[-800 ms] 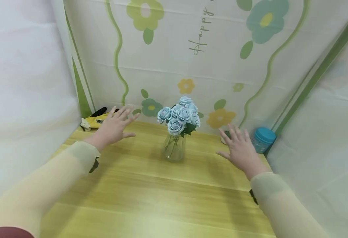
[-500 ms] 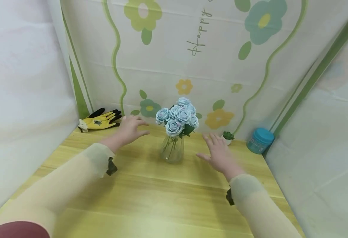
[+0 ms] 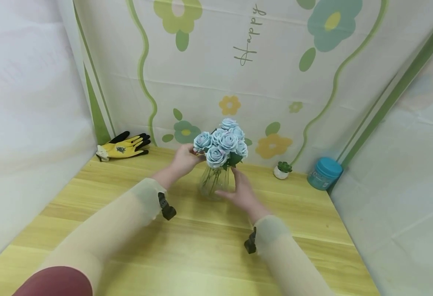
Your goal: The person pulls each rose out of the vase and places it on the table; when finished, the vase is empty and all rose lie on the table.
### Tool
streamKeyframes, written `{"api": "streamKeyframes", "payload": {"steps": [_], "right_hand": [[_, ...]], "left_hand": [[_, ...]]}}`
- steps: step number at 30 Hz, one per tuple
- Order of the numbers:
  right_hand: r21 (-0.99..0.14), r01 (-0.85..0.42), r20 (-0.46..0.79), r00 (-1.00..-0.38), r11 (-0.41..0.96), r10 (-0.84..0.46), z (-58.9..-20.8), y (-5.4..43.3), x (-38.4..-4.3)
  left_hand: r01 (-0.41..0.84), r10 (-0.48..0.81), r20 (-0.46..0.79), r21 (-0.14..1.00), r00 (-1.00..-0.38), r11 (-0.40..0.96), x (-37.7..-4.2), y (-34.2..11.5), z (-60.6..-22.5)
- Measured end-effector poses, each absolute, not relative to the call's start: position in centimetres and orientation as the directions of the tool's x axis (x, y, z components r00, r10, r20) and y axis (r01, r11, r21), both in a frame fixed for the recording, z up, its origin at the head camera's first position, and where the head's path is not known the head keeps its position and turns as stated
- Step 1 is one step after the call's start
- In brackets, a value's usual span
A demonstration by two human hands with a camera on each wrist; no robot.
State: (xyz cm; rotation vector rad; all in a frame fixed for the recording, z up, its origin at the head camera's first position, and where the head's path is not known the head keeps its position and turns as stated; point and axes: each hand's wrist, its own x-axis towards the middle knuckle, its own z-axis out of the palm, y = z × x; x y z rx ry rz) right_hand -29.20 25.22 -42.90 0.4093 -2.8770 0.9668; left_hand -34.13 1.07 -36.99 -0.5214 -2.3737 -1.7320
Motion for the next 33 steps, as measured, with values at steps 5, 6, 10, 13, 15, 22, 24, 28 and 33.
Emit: {"api": "streamKeyframes", "payload": {"steps": [5, 6, 10, 13, 15, 22, 24, 28, 33], "right_hand": [[-0.742, -0.227, 0.158, -0.974, 0.630, -0.164, -43.2, 23.3, -29.5], [-0.763, -0.219, 0.159, -0.976, 0.608, -0.152, -43.3, 23.0, -29.6], [-0.827, -0.201, 0.188, -0.979, 0.525, -0.079, -43.7, 21.2, -29.9], [-0.840, -0.213, 0.236, -0.972, 0.498, -0.017, -44.4, 20.0, -30.3], [-0.840, -0.222, 0.267, -0.963, 0.495, 0.021, -44.7, 19.5, -30.4], [-0.793, -0.189, 0.290, -0.953, 0.580, 0.085, -45.1, 19.6, -30.8], [-0.790, -0.181, 0.282, -0.956, 0.586, 0.083, -45.1, 19.7, -30.8], [-0.780, -0.170, 0.277, -0.957, 0.602, 0.089, -45.1, 19.6, -30.9], [-0.775, -0.143, 0.259, -0.961, 0.616, 0.103, -45.3, 19.2, -31.0]], "left_hand": [[0.335, 0.143, 0.310, 0.920, -0.940, 0.203, -34.3, 2.0, -37.4], [0.332, 0.137, 0.310, 0.923, -0.941, 0.193, -34.3, 2.1, -37.5], [0.318, 0.114, 0.303, 0.933, -0.946, 0.168, -34.3, 2.1, -37.8], [0.307, 0.091, 0.295, 0.937, -0.951, 0.168, -34.3, 2.1, -37.9], [0.308, 0.078, 0.299, 0.932, -0.951, 0.192, -34.2, 2.2, -37.8], [0.316, 0.026, 0.317, 0.929, -0.948, 0.191, -34.0, 2.5, -36.7], [0.337, 0.014, 0.339, 0.927, -0.941, 0.165, -34.0, 2.4, -36.2], [0.401, -0.018, 0.410, 0.899, -0.912, 0.176, -34.1, 1.8, -34.9], [0.487, -0.086, 0.514, 0.846, -0.854, 0.218, -34.2, 0.7, -32.7]]}}
